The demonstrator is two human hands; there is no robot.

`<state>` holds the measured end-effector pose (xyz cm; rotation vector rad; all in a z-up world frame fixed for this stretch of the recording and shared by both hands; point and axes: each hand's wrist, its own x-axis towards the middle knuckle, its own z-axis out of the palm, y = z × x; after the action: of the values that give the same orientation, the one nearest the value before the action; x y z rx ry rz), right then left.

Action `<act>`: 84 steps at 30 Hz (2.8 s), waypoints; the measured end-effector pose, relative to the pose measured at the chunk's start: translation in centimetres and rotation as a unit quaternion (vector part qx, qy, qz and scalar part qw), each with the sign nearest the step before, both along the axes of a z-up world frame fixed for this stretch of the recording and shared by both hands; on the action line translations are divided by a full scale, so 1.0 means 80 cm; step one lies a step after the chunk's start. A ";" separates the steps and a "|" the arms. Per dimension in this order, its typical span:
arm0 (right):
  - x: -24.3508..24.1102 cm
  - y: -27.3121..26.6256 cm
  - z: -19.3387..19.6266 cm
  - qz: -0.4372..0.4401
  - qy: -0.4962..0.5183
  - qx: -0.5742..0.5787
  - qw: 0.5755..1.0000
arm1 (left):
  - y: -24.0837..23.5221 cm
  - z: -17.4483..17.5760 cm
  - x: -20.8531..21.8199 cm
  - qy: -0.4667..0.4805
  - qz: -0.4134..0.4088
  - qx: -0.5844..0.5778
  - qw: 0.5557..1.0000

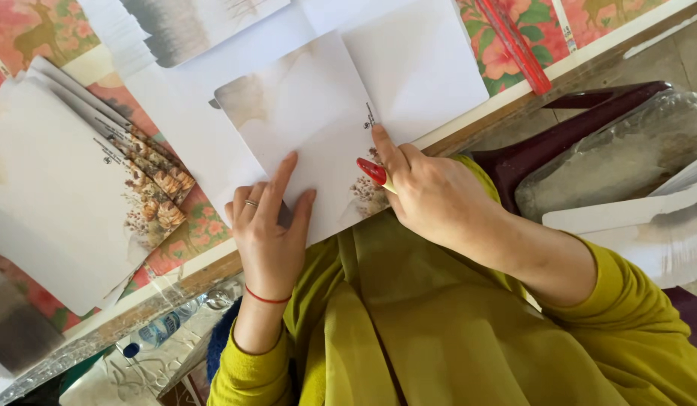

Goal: The person applies glue to the spine of a book using a brush, then closes the cover and presses it down. They repeat this process for multiple books, stacking the finished ones on the table.

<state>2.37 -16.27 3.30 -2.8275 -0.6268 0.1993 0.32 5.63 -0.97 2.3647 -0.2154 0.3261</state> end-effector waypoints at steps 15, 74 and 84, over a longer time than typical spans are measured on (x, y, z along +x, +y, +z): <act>0.163 -0.012 0.073 -0.156 0.377 0.226 0.885 | -0.014 0.020 0.000 -0.082 -0.129 0.148 0.977; -0.127 -0.182 -0.087 -0.107 -0.169 0.377 0.905 | -0.042 0.022 -0.022 -0.221 -0.105 0.274 0.930; -0.048 -0.190 -0.020 -0.225 0.078 0.777 0.583 | -0.001 -0.048 -0.046 -0.038 0.052 -0.051 0.997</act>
<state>-1.46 -31.49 1.69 -1.0825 0.1033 -0.1643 -3.33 5.55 -4.80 2.2701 -0.1083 0.4656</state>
